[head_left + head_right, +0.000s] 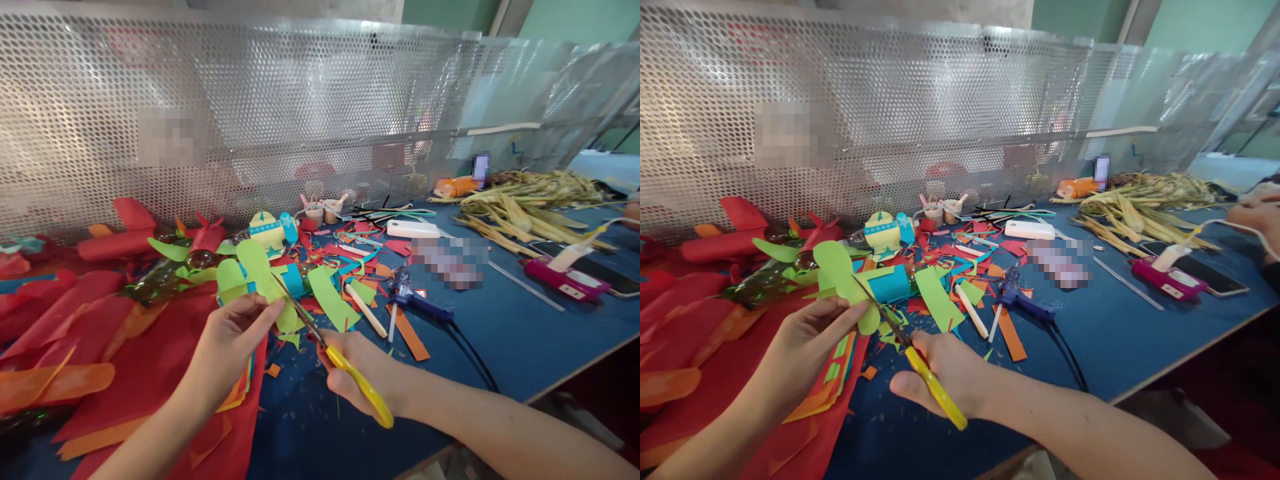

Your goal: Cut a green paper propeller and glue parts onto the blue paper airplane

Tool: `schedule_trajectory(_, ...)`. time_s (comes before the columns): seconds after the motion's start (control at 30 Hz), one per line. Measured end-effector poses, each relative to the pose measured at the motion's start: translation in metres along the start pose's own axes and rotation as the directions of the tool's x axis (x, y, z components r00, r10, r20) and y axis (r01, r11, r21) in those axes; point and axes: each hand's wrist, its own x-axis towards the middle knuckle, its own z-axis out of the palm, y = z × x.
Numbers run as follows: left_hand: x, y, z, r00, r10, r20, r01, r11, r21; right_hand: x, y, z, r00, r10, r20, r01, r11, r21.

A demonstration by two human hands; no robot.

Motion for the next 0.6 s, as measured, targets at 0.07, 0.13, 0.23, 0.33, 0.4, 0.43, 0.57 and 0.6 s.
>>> schedule_trajectory(0.07,-0.0009,0.0,-0.0004,1.0,0.007,0.001,-0.007,1.0,0.005,-0.0004,-0.0013,-0.0001,1.0,0.0,0.008,0.0,1.0,0.01)
schedule_trajectory(0.13,-0.0018,0.0005,-0.0003,1.0,0.019,0.011,-0.02,1.0,0.018,-0.0007,-0.0026,-0.0003,1.0,0.001,0.016,-0.002,1.0,0.02)
schedule_trajectory(0.23,-0.0034,0.0016,0.0005,1.0,0.024,0.019,-0.024,1.0,0.011,-0.0009,-0.0039,-0.0007,1.0,0.005,0.03,-0.006,0.999,0.039)
schedule_trajectory(0.33,-0.0046,0.0021,0.0012,0.999,0.023,0.031,-0.022,1.0,-0.014,-0.0012,-0.0036,0.0003,0.999,-0.008,0.043,0.006,0.999,0.053)
schedule_trajectory(0.4,-0.0049,0.002,0.0015,0.999,0.022,0.044,-0.021,0.999,-0.027,-0.0015,-0.0025,0.002,0.999,-0.013,0.042,0.01,0.998,0.06)
schedule_trajectory(0.43,-0.005,0.0018,0.0016,0.998,0.021,0.052,-0.019,0.999,-0.034,-0.0017,-0.0018,0.003,0.999,-0.011,0.04,0.009,0.998,0.065)
schedule_trajectory(0.57,-0.0049,0.0006,0.0017,0.997,0.02,0.077,-0.016,0.999,-0.045,-0.002,0.0009,0.0057,0.999,-0.004,0.037,0.001,0.996,0.087)
schedule_trajectory(0.6,-0.0048,0.0003,0.0016,0.997,0.02,0.078,-0.017,0.999,-0.043,-0.002,0.0012,0.0059,0.999,-0.004,0.04,0.001,0.996,0.089)
